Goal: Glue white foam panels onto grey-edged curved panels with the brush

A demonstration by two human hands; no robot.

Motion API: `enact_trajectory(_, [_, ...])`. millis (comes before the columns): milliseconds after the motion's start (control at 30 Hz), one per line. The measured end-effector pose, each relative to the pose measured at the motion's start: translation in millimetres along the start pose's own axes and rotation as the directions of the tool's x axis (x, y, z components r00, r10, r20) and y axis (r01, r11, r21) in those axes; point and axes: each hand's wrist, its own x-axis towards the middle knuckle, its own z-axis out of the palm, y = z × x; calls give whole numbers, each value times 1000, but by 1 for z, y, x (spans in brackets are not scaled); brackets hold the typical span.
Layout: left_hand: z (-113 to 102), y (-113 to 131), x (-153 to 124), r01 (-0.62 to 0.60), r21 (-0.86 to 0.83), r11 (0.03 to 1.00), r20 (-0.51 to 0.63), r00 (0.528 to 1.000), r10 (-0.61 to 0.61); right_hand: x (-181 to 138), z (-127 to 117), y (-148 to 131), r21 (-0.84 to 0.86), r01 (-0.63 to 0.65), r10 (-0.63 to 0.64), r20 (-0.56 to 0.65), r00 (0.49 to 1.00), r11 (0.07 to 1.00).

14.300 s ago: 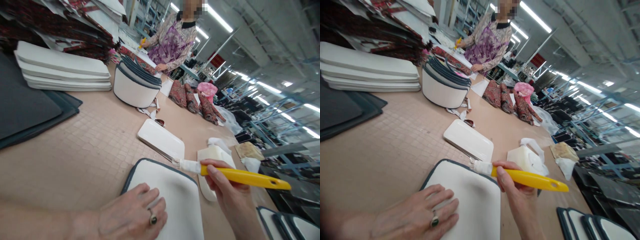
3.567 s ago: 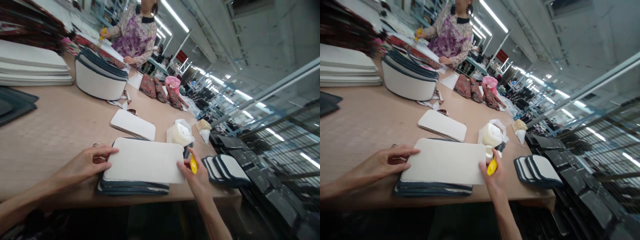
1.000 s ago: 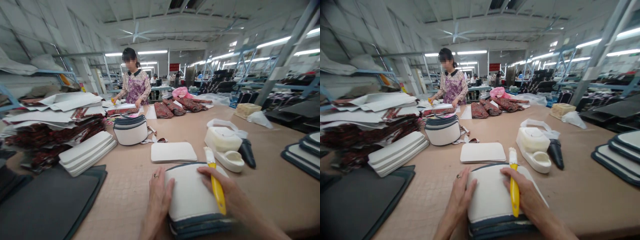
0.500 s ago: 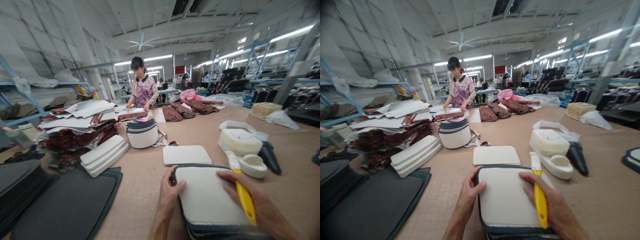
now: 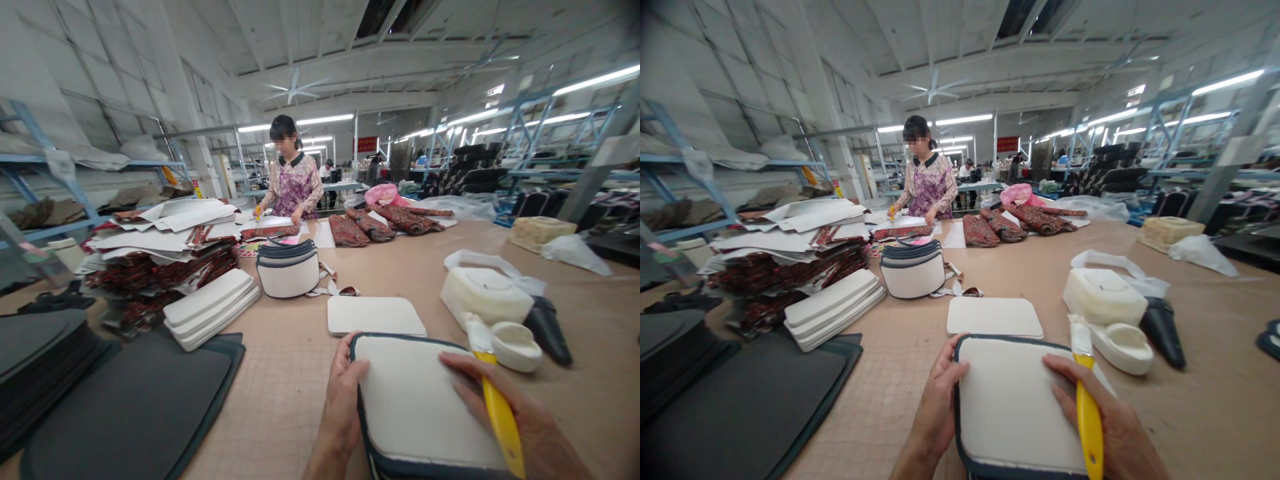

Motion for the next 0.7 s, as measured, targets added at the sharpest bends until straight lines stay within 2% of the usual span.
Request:
enact_trajectory(133, [-10, -11, 4, -53, 101, 993, -3, 999, 54, 2, 3, -6, 20, 5, -6, 18, 1000, 1000])
enact_trajectory(267, [-22, -24, 8, -6, -18, 1000, 25, 1000, 6, 7, -6, -6, 43, -31, 29, 54, 998, 999])
enact_trajectory(367, [-28, -24, 8, 30, -117, 993, 100, 995, -18, 17, -22, 9, 51, -106, 108, -58, 992, 993])
enact_trajectory(433, [-30, -22, 7, 27, -158, 987, 147, 989, -4, 24, -31, 23, 125, -153, 167, -104, 980, 980])
enact_trajectory(567, [-34, -17, 6, 20, -210, 977, 184, 983, 19, 30, -38, 37, 365, -275, 283, 32, 959, 890])
enact_trajectory(700, [-37, -16, 7, 64, -215, 974, 204, 979, -19, 25, -42, 24, 505, -367, 317, 186, 930, 781])
